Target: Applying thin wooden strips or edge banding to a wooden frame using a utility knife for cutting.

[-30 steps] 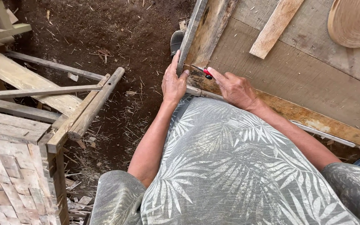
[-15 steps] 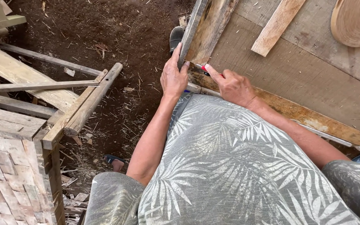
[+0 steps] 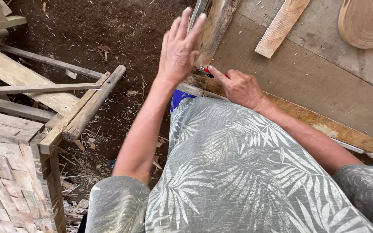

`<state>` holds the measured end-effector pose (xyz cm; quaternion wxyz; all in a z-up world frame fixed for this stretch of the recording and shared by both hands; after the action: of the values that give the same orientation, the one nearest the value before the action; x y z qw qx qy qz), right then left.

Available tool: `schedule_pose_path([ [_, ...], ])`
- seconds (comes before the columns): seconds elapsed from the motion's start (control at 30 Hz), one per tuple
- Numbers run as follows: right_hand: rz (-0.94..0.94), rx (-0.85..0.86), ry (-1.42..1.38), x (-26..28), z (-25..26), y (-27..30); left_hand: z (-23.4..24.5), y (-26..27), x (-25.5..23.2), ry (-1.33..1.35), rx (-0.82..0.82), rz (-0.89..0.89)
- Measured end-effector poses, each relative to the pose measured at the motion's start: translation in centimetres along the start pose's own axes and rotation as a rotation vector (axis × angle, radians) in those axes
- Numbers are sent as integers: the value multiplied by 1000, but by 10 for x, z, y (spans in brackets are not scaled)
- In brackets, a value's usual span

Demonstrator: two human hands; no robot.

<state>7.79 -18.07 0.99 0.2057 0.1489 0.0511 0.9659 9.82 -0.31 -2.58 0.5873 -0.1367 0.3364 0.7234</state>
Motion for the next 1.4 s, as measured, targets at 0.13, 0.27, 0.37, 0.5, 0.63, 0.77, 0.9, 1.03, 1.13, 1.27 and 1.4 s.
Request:
schedule_pose_path([
  [0.13, 2, -21, 43, 2, 13, -7, 11, -16, -39, -350, 238, -352],
  [0.27, 4, -14, 94, 5, 9, -5, -4, -12, -48, -503, 400, -553],
  [0.37, -15, -4, 123, 6, 7, -3, -9, -15, -46, -536, 448, -561],
  [0.5, -27, -39, 241, 10, 17, -8, -20, -20, -38, -575, 478, -512],
  [0.63, -65, -47, 246, 13, 19, -8, -16, -17, -44, -611, 478, -496],
  [0.77, -85, -64, 158, 8, 17, -5, -14, -19, -47, -456, 311, -549],
  [0.9, -75, -68, 119, 5, 12, -4, -13, -17, -43, -458, 189, -582],
  [1.03, -101, -106, 102, 2, 15, 6, -14, -14, -46, -405, 202, -585],
  [1.13, -104, -63, 119, 2, 10, 8, -18, -12, -45, -456, 201, -577],
  [1.27, -123, -63, 93, -2, 13, 9, -17, -12, -43, -419, 168, -585],
  [1.4, -154, -59, 59, -6, 15, 14, -18, -11, -43, -419, 180, -569],
])
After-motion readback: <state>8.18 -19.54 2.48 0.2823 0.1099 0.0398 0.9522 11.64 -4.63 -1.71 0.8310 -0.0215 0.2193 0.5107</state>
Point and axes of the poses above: each hand's wrist, its own y-axis away from the middle knuckle, its own z-axis out of the back of the hand, x = y × z, the point moved 10 cm from there along -y, towards the middle knuckle, and after that the axes turned 1 degree about z, right-handed, at the moved point
